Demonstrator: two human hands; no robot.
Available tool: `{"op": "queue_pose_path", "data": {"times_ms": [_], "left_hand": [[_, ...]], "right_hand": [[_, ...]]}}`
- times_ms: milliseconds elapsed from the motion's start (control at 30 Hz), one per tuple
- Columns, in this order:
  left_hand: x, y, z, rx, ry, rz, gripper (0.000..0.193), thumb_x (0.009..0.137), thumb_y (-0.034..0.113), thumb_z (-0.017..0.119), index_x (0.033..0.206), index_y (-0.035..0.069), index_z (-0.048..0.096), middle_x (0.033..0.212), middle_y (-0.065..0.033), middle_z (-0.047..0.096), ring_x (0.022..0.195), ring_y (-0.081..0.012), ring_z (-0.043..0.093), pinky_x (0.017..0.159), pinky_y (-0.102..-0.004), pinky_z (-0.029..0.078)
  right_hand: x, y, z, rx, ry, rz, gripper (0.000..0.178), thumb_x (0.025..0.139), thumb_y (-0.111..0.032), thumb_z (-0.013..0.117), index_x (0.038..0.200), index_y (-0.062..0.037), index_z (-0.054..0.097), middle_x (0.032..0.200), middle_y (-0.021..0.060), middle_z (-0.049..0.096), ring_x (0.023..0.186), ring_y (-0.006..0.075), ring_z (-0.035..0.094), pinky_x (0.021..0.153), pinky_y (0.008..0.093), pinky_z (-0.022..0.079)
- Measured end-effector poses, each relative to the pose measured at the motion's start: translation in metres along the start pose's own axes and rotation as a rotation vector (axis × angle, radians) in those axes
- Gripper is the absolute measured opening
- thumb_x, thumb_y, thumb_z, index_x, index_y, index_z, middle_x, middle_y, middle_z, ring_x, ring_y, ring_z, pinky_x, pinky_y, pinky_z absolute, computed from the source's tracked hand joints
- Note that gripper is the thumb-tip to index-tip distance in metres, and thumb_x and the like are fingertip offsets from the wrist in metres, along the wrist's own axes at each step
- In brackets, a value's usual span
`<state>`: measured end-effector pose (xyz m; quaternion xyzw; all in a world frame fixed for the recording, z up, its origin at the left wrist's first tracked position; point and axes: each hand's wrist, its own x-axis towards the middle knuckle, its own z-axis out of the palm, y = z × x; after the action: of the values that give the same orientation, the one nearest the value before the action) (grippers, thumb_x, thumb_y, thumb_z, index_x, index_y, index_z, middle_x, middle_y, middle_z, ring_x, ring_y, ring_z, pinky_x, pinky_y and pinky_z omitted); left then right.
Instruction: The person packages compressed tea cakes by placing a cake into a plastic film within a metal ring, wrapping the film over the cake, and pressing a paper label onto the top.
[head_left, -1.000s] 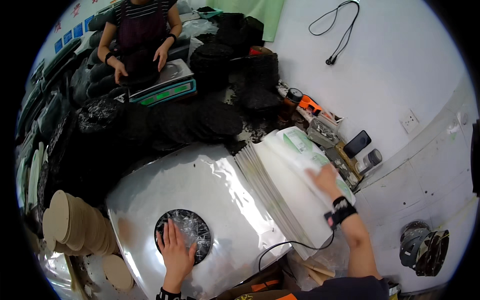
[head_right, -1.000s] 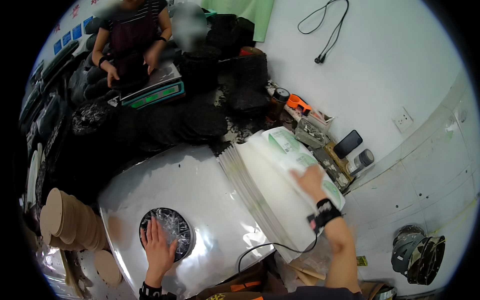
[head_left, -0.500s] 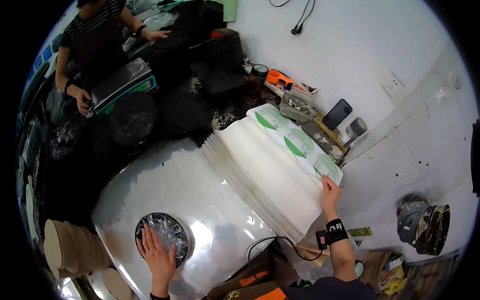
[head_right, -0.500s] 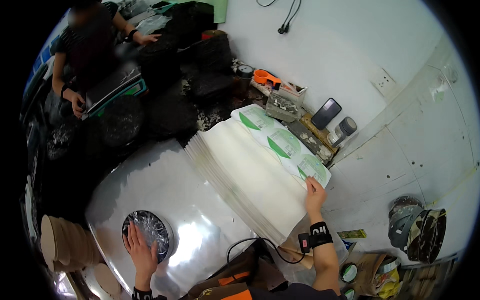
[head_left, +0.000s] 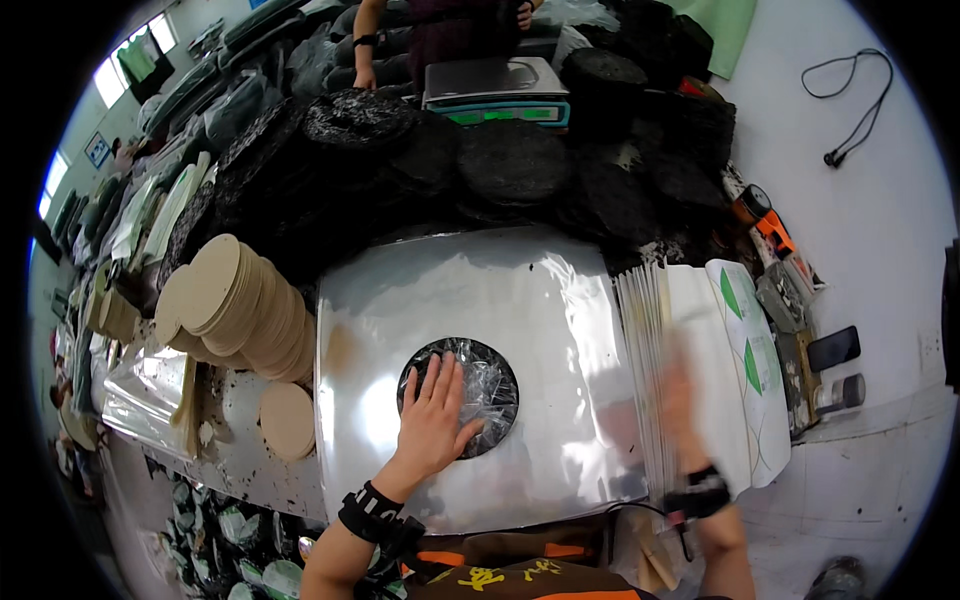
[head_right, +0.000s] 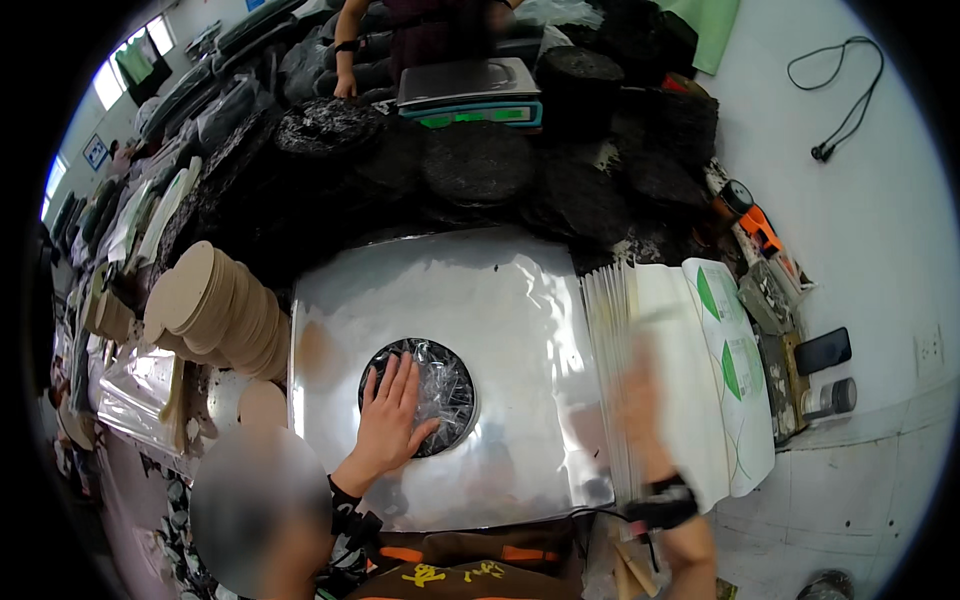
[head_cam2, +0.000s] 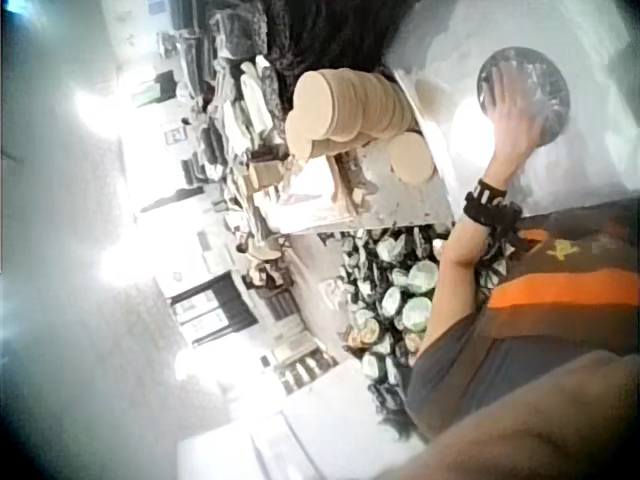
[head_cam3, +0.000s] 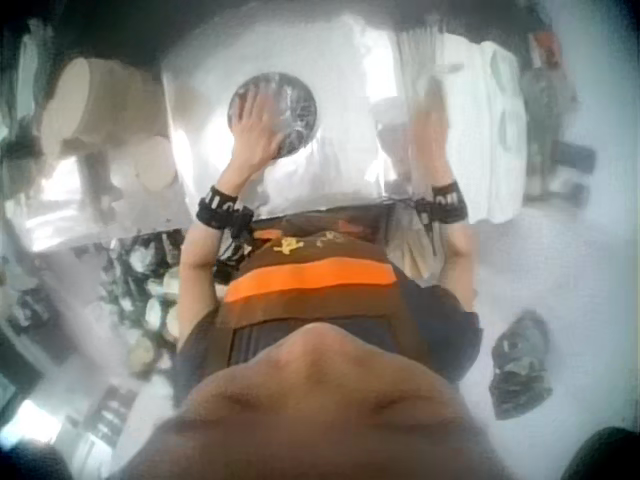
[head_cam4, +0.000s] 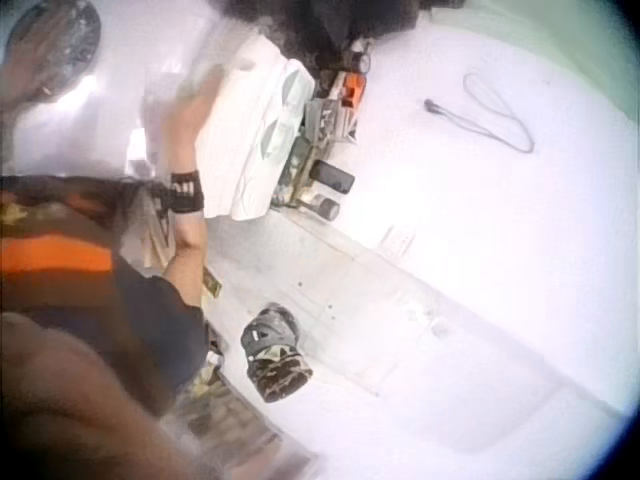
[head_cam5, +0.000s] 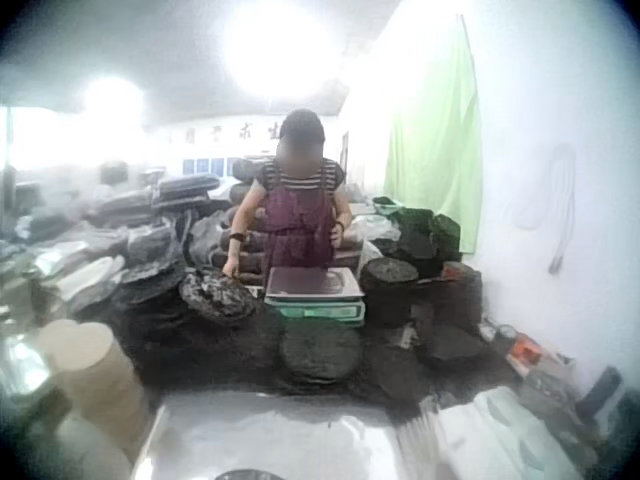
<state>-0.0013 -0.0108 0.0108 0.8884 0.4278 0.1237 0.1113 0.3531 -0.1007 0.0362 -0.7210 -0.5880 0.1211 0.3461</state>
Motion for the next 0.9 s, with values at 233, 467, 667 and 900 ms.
{"op": "queue_pose_path", "data": {"times_ms": [233,467,667,900], "left_hand": [[-0.011,-0.004,0.01,-0.582,0.059,-0.101,0.059,0.082,0.027,0.073,0.136,0.01,0.055,0.137,-0.0105,0.057,0.131,-0.0307,0.048,0.113,-0.0462,0.03],[-0.014,-0.001,0.012,-0.808,0.012,-0.141,0.062,0.085,0.025,0.067,0.141,0.006,0.048,0.138,-0.013,0.055,0.131,-0.0267,0.049,0.109,-0.0414,0.037],[-0.008,-0.012,0.012,-1.074,0.725,-0.321,0.054,0.092,0.013,0.035,0.143,-0.006,0.041,0.149,-0.0201,0.041,0.137,-0.0328,0.042,0.115,-0.0436,0.031],[-0.002,0.001,0.009,-0.311,0.241,-0.199,0.057,0.095,0.019,0.056,0.143,-0.006,0.039,0.142,-0.0263,0.046,0.133,-0.0445,0.043,0.108,-0.0487,0.037]], "right_hand": [[0.006,-0.127,0.111,-0.047,-0.467,-0.653,0.088,0.086,-0.054,0.062,0.143,0.0081,0.037,0.147,0.0259,0.041,0.136,0.0388,0.041,0.112,0.0455,0.033],[0.025,-0.127,0.163,0.575,-0.585,-0.158,0.08,0.094,-0.051,0.054,0.148,0.0029,0.032,0.153,0.0226,0.034,0.143,0.0385,0.032,0.116,0.0498,0.025],[0.016,-0.146,0.171,-0.078,-0.471,-0.686,0.074,0.091,-0.047,0.058,0.151,-0.0093,0.034,0.158,0.0194,0.026,0.147,0.041,0.02,0.117,0.0581,0.016],[0.043,-0.133,0.18,0.024,-0.184,-0.505,0.057,0.082,-0.025,0.066,0.134,-0.0055,0.054,0.141,0.0193,0.048,0.132,0.038,0.044,0.108,0.0534,0.036]]}}
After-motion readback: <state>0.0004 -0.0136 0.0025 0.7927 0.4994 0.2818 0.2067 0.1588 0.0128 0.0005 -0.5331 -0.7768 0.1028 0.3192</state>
